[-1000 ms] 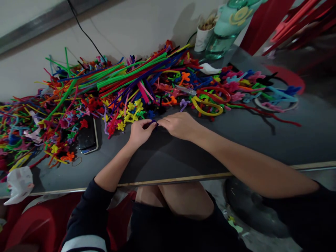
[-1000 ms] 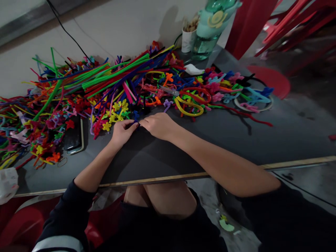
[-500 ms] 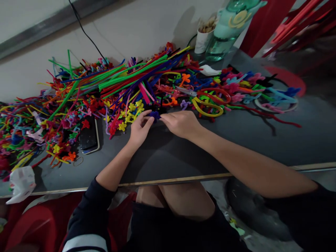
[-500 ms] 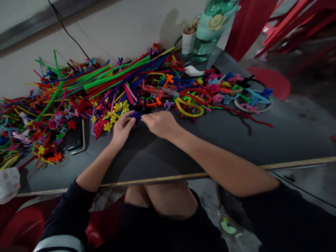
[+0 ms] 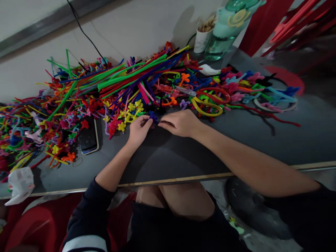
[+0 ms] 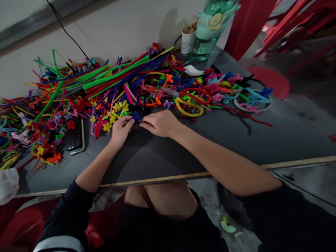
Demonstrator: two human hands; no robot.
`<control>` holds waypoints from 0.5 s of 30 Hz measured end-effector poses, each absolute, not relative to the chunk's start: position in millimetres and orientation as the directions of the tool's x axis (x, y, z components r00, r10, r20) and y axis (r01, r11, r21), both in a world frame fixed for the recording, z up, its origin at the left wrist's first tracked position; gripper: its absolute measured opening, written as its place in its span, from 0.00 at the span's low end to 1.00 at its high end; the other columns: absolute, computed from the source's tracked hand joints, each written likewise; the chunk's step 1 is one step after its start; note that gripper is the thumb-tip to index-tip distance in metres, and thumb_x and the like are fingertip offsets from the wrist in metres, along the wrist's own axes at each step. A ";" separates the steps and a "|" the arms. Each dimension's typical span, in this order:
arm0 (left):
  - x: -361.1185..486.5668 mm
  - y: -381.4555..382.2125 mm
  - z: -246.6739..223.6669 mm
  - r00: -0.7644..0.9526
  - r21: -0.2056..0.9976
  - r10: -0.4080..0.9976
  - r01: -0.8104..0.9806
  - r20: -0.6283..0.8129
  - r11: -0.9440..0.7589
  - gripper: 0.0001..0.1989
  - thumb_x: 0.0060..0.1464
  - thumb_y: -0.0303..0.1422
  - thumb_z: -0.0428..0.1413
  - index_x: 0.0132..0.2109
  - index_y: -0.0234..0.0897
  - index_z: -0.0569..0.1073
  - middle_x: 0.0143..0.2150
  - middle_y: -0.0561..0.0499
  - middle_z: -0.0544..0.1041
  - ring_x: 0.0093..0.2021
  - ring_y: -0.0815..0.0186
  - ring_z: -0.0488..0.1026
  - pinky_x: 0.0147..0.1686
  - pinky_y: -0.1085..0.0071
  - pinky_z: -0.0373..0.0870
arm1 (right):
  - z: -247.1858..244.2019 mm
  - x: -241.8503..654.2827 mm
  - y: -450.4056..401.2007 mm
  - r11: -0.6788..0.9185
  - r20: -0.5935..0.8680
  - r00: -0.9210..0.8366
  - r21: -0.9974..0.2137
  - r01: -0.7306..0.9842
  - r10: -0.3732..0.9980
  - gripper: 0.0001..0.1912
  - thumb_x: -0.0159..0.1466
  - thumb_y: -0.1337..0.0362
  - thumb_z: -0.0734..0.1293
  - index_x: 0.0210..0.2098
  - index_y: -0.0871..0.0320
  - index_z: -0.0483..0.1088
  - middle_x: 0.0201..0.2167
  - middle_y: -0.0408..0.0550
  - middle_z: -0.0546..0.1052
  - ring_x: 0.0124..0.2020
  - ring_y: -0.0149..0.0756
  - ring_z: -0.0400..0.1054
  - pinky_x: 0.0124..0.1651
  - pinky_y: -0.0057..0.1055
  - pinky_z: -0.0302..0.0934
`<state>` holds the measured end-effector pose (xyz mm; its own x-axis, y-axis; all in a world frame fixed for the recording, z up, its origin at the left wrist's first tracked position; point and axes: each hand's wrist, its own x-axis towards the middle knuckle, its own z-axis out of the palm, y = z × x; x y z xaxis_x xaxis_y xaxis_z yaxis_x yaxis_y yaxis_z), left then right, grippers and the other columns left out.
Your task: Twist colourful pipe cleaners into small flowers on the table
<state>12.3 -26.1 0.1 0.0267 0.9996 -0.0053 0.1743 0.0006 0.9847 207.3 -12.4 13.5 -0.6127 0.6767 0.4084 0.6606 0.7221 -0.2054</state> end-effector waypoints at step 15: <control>12.6 -31.8 7.2 0.113 0.944 0.989 0.304 0.095 -0.126 0.09 0.54 0.38 0.58 0.33 0.36 0.77 0.25 0.53 0.75 0.25 0.72 0.67 0.27 0.74 0.64 | 11.7 200.6 -12.9 0.700 0.407 -0.629 -0.035 0.713 0.662 0.16 0.70 0.60 0.58 0.41 0.61 0.75 0.30 0.52 0.81 0.28 0.35 0.72 0.26 0.30 0.48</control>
<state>12.6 -31.8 7.2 0.1133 0.9890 0.0953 0.3041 -0.1258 0.9443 200.6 -12.9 11.7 -0.6293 0.6623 0.4066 0.7135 0.6998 -0.0355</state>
